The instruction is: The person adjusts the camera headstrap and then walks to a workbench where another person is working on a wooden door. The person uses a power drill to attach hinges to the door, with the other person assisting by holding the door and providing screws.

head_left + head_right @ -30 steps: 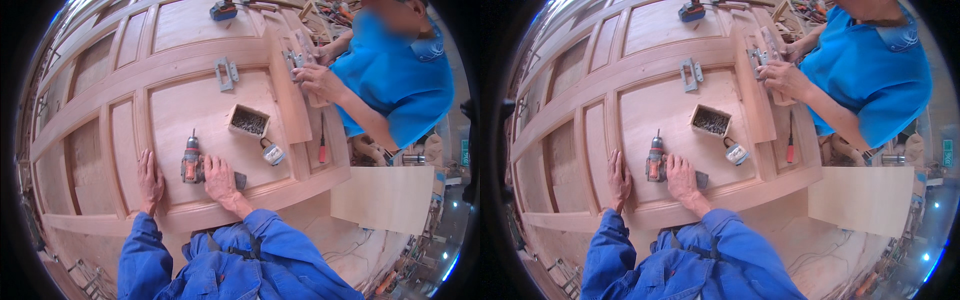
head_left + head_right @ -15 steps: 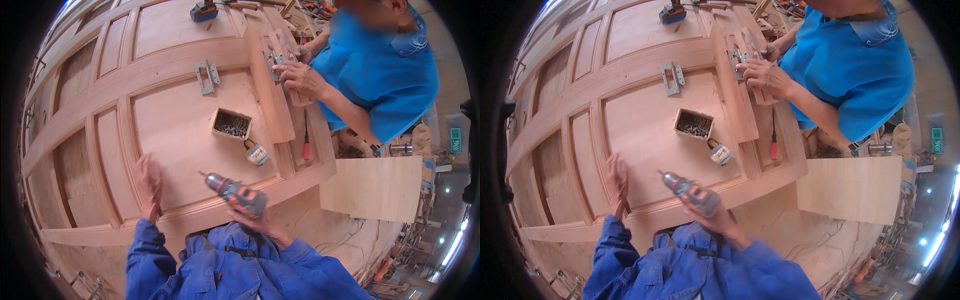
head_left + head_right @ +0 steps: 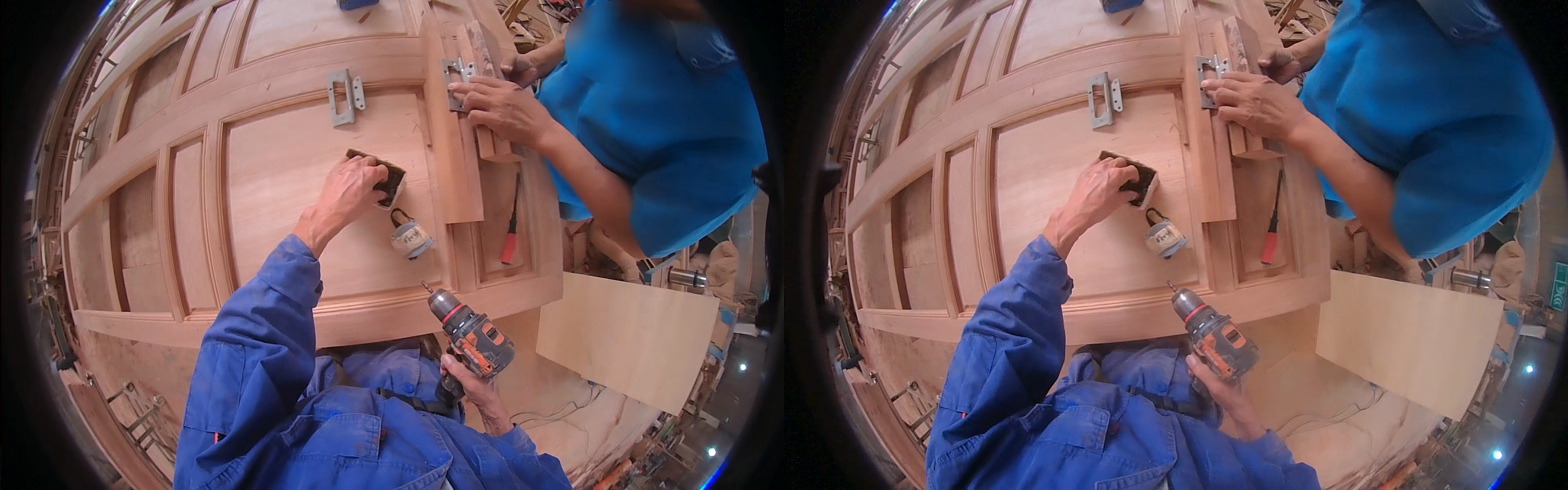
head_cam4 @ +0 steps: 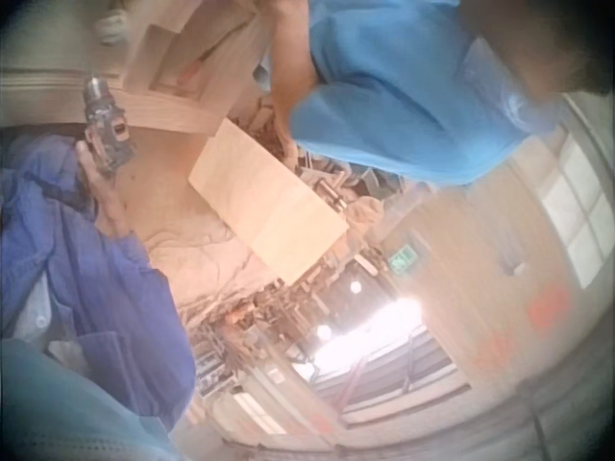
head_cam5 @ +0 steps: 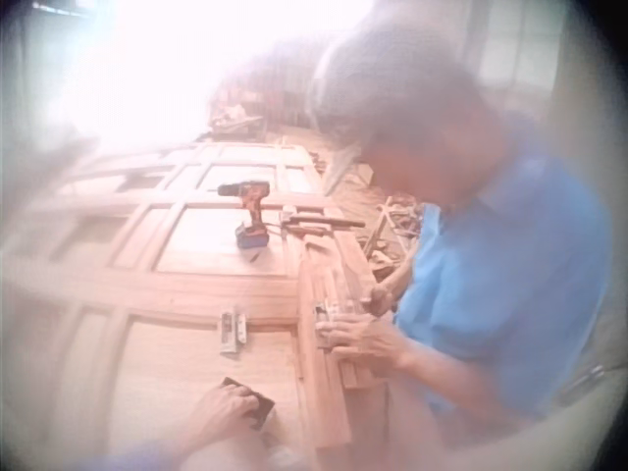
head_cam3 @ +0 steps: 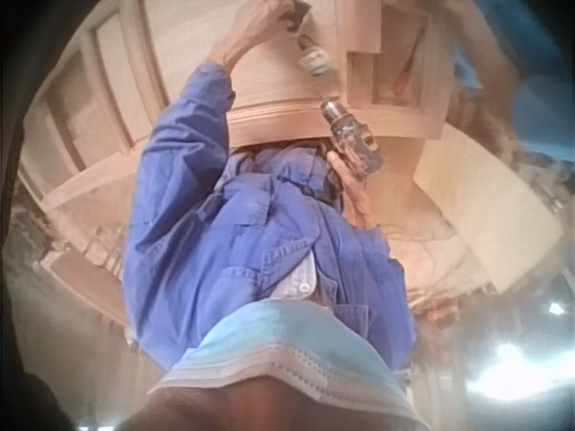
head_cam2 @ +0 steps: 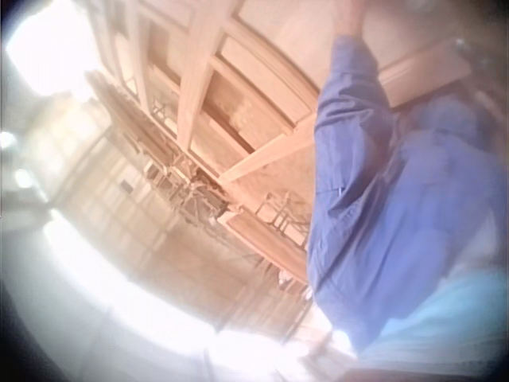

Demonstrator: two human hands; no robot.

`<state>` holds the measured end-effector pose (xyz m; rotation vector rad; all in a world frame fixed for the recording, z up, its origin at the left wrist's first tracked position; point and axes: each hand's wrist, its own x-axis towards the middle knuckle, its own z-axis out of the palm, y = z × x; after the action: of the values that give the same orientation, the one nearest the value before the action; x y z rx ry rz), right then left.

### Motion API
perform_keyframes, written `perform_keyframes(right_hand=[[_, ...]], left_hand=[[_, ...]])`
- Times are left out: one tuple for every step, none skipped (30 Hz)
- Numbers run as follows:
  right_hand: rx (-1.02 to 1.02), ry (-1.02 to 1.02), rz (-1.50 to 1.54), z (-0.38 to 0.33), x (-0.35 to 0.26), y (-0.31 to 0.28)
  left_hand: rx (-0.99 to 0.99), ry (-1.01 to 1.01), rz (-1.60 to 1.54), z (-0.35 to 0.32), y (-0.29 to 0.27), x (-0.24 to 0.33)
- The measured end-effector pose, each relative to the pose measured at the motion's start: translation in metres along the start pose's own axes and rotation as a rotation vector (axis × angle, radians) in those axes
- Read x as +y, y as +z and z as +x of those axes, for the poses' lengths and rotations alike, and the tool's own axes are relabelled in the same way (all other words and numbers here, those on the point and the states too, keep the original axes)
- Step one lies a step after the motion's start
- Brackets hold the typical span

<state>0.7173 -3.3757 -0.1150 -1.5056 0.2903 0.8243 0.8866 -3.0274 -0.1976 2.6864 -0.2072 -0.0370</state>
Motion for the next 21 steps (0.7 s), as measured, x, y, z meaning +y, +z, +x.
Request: perform_keyframes(right_hand=[[-0.009, -0.001, 0.008, 0.002, 0.000, -0.008], [-0.019, -0.001, 0.015, 0.003, -0.001, -0.017], [-0.027, 0.001, 0.019, 0.004, -0.002, -0.025], [-0.044, 0.005, 0.001, 0.006, -0.004, -0.033], [-0.062, 0.010, -0.018, 0.009, -0.009, -0.042], [-0.079, 0.019, -0.040, 0.012, -0.012, -0.050], [-0.084, 0.011, -0.039, 0.014, -0.014, -0.056], [-0.089, 0.003, -0.037, 0.017, -0.016, -0.061], [-0.088, -0.005, -0.043, 0.019, -0.019, -0.066], [-0.093, -0.037, -0.088, 0.022, -0.024, -0.070], [-0.098, -0.069, -0.132, 0.025, -0.029, -0.072], [-0.102, -0.100, -0.176, 0.027, -0.032, -0.074], [-0.104, -0.108, -0.181, 0.029, -0.034, -0.076], [-0.105, -0.116, -0.185, 0.031, -0.036, -0.076], [-0.104, -0.124, -0.191, 0.034, -0.038, -0.076], [-0.101, -0.112, -0.187, 0.036, -0.039, -0.075], [-0.097, -0.101, -0.182, 0.039, -0.040, -0.073], [-0.093, -0.087, -0.179, 0.042, -0.042, -0.072], [-0.090, -0.059, -0.157, 0.043, -0.046, -0.068], [-0.087, -0.032, -0.134, 0.043, -0.053, -0.062], [-0.085, -0.004, -0.112, 0.043, -0.059, -0.056]], left_hand=[[-0.031, -0.026, 0.030, 0.005, -0.001, 0.003], [-0.042, -0.042, 0.032, 0.007, 0.001, 0.003], [-0.053, -0.060, 0.029, 0.007, 0.004, 0.003], [-0.063, -0.078, 0.026, 0.006, 0.005, 0.002], [-0.044, -0.082, 0.002, 0.004, 0.005, 0.000], [-0.034, -0.126, -0.040, 0.003, 0.004, 0.001], [-0.024, -0.171, -0.081, 0.003, 0.004, 0.001], [-0.013, -0.215, -0.122, 0.002, 0.003, 0.001], [0.048, -0.203, -0.139, 0.000, 0.005, 0.002], [0.108, -0.190, -0.155, -0.002, 0.006, 0.004], [0.168, -0.177, -0.171, -0.004, 0.007, 0.005], [0.169, -0.213, -0.194, -0.006, 0.009, 0.006], [0.169, -0.248, -0.217, -0.008, 0.011, 0.005], [0.168, -0.282, -0.240, -0.009, 0.011, 0.005], [0.184, -0.280, -0.251, -0.010, 0.012, 0.007], [0.200, -0.278, -0.262, -0.011, 0.011, 0.010], [0.215, -0.276, -0.273, -0.012, 0.011, 0.010], [0.236, -0.263, -0.277, -0.013, 0.011, 0.009], [0.258, -0.251, -0.280, -0.014, 0.011, 0.008], [0.279, -0.240, -0.283, -0.015, 0.011, 0.006], [0.335, -0.317, -0.446, -0.017, 0.011, 0.007]])
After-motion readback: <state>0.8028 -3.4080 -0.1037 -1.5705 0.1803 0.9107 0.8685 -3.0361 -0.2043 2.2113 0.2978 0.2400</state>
